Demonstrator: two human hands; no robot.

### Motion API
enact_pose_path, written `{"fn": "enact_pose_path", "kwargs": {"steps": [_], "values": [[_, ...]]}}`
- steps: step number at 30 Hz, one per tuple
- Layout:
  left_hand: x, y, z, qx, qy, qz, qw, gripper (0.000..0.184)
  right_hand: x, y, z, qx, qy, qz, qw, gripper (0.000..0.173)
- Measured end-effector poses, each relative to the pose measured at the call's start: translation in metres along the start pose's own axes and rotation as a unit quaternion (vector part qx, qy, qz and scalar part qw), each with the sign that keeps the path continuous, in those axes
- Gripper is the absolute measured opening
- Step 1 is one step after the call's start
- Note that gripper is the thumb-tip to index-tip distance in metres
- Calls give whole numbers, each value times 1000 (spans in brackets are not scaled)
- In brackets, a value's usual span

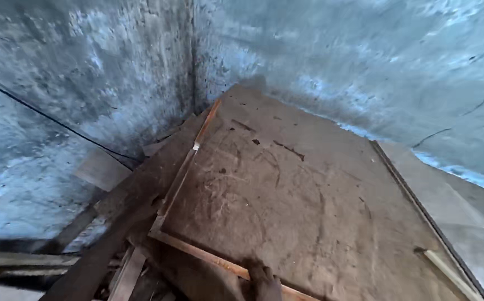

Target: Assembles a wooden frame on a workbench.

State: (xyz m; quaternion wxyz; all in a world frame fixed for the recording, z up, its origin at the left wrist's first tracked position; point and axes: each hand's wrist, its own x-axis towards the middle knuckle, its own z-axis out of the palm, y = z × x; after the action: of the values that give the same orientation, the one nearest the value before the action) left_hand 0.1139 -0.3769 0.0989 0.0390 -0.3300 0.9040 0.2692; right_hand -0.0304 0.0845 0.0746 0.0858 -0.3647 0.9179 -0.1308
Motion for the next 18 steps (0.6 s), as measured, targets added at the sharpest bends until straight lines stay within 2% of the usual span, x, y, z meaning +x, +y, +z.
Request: {"fn": "enact_pose_path", "kwargs": {"steps": [1,3,5,8,10,13,15,18], "values": [[3,-35,21,-52,18,-10,998,46,6,-3,2,2,8,-6,1000,38],[-16,-65,26,-140,1,-52,989,40,15,-18,11,3,15,-12,1000,33],[-13,-83,44,-162,3,-25,986,41,24,-22,10,-15,-12,14,1000,30],[3,-115,61,-186,52,23,981,38,49,-40,7,-15,-17,24,999,31],[-2,-123,42,-200,82,63,974,40,63,-65,14,-20,2,13,1000,34],[-5,-124,-14,-83,75,122,986,48,77,-104,25,-1,17,33,999,32],[-18,-136,-36,-9,56,126,990,59,76,-131,26,16,17,48,999,37],[-18,-159,-57,6,29,132,991,81,74,-164,42,21,42,45,998,37]]}}
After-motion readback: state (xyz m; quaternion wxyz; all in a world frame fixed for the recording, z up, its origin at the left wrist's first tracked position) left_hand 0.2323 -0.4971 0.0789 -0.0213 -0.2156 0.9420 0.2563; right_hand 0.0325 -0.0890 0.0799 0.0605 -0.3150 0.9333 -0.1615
